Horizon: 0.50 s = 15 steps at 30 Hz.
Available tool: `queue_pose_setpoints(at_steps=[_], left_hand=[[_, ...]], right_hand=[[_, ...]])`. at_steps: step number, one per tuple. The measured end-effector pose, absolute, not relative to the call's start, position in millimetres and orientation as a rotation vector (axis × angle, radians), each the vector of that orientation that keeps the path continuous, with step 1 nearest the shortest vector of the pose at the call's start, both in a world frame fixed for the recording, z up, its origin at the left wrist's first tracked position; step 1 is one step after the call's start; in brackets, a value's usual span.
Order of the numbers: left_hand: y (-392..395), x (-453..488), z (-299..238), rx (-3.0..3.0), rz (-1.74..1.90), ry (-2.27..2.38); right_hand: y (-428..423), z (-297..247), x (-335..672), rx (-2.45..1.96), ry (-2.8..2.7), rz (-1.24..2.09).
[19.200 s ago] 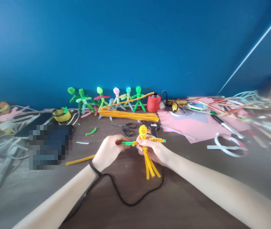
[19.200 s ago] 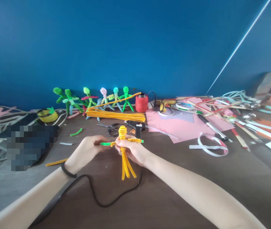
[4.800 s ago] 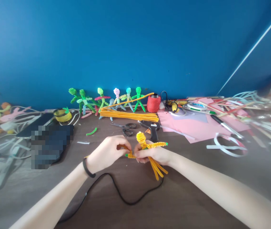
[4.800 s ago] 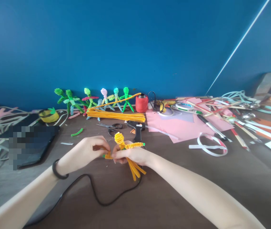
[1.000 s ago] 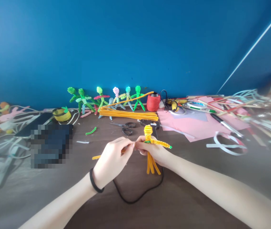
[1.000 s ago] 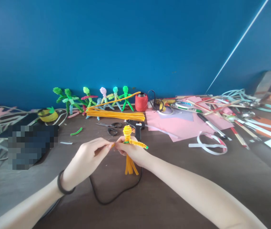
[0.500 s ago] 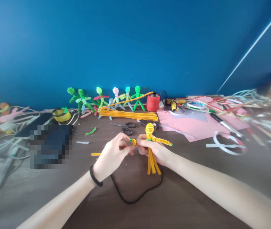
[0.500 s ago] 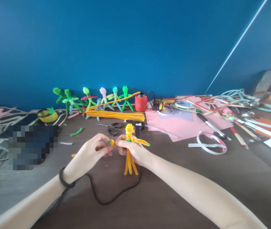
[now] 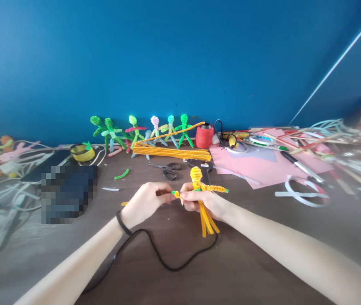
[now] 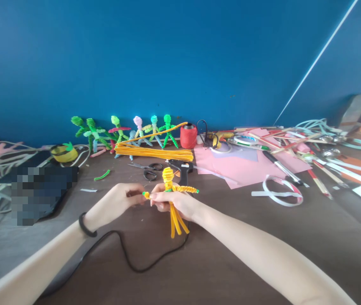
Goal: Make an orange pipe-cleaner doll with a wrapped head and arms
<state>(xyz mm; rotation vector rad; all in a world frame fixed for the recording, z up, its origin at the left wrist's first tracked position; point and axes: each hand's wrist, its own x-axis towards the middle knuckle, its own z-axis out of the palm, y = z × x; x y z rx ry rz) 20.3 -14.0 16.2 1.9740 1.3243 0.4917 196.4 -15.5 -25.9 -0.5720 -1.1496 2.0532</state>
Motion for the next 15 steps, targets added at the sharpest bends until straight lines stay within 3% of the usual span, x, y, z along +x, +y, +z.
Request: queue_pose_setpoints(at_steps=[5,15], left_hand=[[-9.9,15.7,18.2,1.929,0.375,1.252],[-15.4,20.6,28.0,1.894,0.546,1.206]], right_hand=[[-15.3,-26.7,198.1,-0.529,-1.210,2.116],[-16.3,-30.2,196.3,-0.727,-1.520,1.960]])
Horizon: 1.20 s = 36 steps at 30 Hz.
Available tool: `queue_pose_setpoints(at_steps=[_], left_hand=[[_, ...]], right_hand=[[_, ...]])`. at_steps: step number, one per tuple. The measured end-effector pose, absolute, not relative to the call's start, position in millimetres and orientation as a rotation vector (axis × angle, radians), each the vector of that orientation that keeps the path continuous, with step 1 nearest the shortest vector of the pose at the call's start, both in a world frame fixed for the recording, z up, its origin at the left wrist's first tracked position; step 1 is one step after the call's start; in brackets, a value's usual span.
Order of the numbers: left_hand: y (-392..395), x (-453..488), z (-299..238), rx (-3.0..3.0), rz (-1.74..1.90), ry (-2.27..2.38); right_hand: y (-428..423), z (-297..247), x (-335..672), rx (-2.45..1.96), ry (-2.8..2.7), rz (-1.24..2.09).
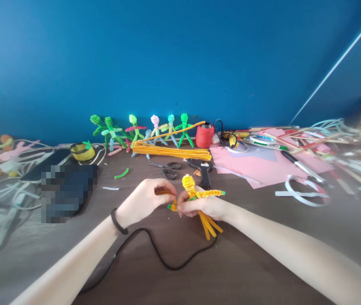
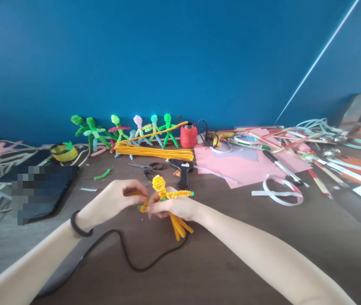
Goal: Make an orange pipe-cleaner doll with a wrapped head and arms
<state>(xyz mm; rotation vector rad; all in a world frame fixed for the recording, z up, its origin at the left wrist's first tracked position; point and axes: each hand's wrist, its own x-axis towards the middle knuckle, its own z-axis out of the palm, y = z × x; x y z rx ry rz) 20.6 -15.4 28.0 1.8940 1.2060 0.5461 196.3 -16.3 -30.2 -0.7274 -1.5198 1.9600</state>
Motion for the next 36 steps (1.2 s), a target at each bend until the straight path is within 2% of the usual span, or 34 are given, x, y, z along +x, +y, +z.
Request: queue_pose_setpoints(at_steps=[10,15,23,30,36], left_hand=[[-31.1,27.3,41.5,1.920,0.644,1.220],[-34.1,30.4,39.8,1.750,0.643,1.214],[-26.0,30.7,27.2,1.445,0.450,1.217],[-18.9,26.6,19.4,1.566,0.403,1.190],[-18.9,25.5,26.6,1.934,0.334,1.362]], right_hand=[[-16.2,-29.7,192.5,-0.801,-1.407,1.883],[-15.0,-26.8,190.7,-0.781,-1.266,1.801],[-15.1,-24.2,192.0,-0.708,-1.112,1.863],[-16.6,-23.2,193.3,-0.610,-1.188,1.953],[-16.3,-24.2,194.9,-0.604,-1.306,1.950]])
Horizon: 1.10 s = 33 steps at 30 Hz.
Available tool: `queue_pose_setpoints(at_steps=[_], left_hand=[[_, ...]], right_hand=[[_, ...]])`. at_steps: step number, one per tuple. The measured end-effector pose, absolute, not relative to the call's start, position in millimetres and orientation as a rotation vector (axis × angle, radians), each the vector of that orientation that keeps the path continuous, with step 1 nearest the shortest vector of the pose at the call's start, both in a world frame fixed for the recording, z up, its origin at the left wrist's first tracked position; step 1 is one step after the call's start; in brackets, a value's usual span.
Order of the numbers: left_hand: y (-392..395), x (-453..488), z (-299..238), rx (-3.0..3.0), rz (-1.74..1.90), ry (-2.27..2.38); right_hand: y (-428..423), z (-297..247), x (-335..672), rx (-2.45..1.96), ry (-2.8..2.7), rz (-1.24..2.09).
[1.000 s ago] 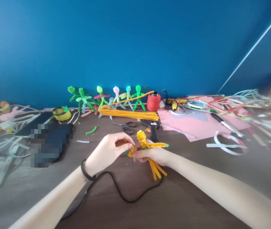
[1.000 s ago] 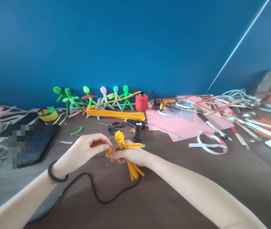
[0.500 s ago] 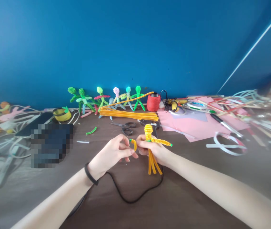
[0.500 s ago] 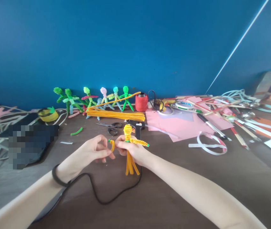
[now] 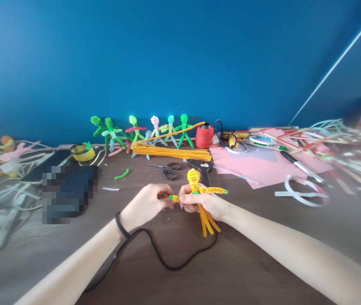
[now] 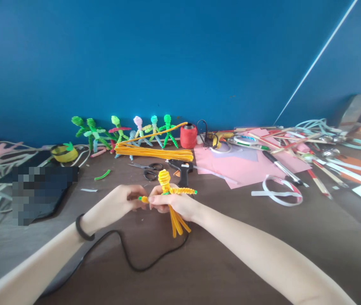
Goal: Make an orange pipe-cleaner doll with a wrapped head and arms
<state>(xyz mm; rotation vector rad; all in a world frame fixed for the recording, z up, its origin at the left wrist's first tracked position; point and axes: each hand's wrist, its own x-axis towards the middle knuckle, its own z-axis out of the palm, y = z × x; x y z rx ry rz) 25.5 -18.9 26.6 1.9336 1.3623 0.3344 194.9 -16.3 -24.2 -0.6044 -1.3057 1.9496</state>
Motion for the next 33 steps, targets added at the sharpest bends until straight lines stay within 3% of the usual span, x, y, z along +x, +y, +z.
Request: queue_pose_setpoints(at_steps=[5,11,25,33], left_hand=[[-17.9,24.4,30.6,2.072,0.311,1.609],[-17.4,24.2,28.1,1.835,0.419,1.416],[-16.1,24.4,31.8,1.632,0.585,1.381],[-17.3,22.2,30.6,1.882,0.647,1.419]], right_hand=[[-16.0,-25.8,196.9,-0.696,-1.522,1.823],[-16.1,-27.0,195.2,-0.867,-1.673,1.690],[-14.5,-32.6,192.3,-0.777,-1.359,1.637],[-16.2,-26.2,190.6,-0.892,-1.434,1.520]])
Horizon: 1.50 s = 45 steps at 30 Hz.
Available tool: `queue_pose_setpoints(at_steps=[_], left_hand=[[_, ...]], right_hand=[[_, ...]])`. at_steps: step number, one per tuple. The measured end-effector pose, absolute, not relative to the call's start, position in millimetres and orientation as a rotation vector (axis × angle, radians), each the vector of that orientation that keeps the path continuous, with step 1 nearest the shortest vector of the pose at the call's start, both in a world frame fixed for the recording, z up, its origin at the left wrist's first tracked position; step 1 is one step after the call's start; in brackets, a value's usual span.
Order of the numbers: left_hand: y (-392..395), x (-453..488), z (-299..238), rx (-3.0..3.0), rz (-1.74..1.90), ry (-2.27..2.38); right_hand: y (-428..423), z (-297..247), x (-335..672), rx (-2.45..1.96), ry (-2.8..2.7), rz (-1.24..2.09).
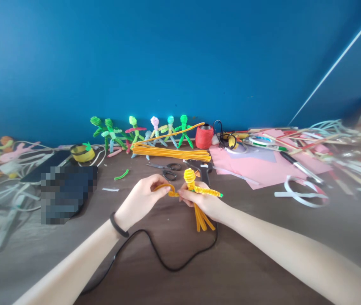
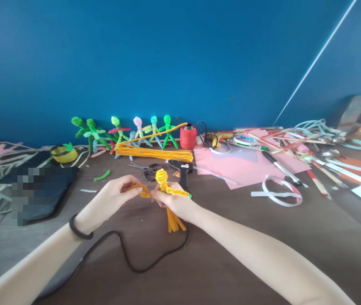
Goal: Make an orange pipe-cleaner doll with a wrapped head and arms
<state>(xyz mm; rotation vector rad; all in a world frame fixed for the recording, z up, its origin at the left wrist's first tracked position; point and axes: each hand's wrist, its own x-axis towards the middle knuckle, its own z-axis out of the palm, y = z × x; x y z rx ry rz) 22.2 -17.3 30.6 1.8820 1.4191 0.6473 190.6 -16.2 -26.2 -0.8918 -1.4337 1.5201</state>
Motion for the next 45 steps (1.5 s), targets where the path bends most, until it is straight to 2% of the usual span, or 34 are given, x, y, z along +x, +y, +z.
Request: queue_pose_setpoints(at_steps=[8,15,22,32,38,45], left_hand=[[-30.4,30.0,37.4,2.014,0.655,1.494],[-38.7,37.5,31.3,1.995,0.668,1.400],[-34.9,35.2,19.9,1.967,0.607,1.332],[-17.7,29.3,15.5,1.623,0.425,1.272],[-11.7,20.1,14.3,1.764,0.372,1.321],[-10.3,14.4,18.3,1.966,0.438,1.372]], right_hand=[[-17.2,-23.0,188.0,-1.022,-1.365,1.436],[-16.4,-28.5,187.4,-0.958,-1.287,1.449],[-16.3,-30.6,190.3,-0.852,-1.151,1.571],[-15.2,-26.0,190.3,-0.699,-0.967,1.874],[-17.4,-24.2,190.8,-0.674,-1.127,1.882],[-17.8,-25.2,193.8,-0.815,-1.545,1.626]])
